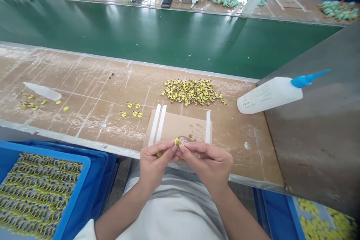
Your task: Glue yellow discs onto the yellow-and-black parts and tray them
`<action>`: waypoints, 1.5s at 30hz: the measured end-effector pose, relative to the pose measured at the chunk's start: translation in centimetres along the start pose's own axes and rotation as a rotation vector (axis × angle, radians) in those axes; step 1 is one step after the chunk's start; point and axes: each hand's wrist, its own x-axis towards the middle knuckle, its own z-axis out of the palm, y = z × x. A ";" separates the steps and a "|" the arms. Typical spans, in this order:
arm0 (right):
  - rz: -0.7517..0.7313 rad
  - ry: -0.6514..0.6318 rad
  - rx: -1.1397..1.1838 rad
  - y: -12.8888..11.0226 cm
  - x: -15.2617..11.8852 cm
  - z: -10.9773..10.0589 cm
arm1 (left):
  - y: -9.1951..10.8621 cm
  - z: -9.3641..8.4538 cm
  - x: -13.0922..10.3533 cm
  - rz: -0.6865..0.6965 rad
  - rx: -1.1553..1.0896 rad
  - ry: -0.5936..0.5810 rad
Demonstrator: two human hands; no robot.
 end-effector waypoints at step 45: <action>0.303 -0.061 0.191 -1.4 -0.3 0.3 | 0.6 -1.1 0.1 -0.235 -0.064 -0.074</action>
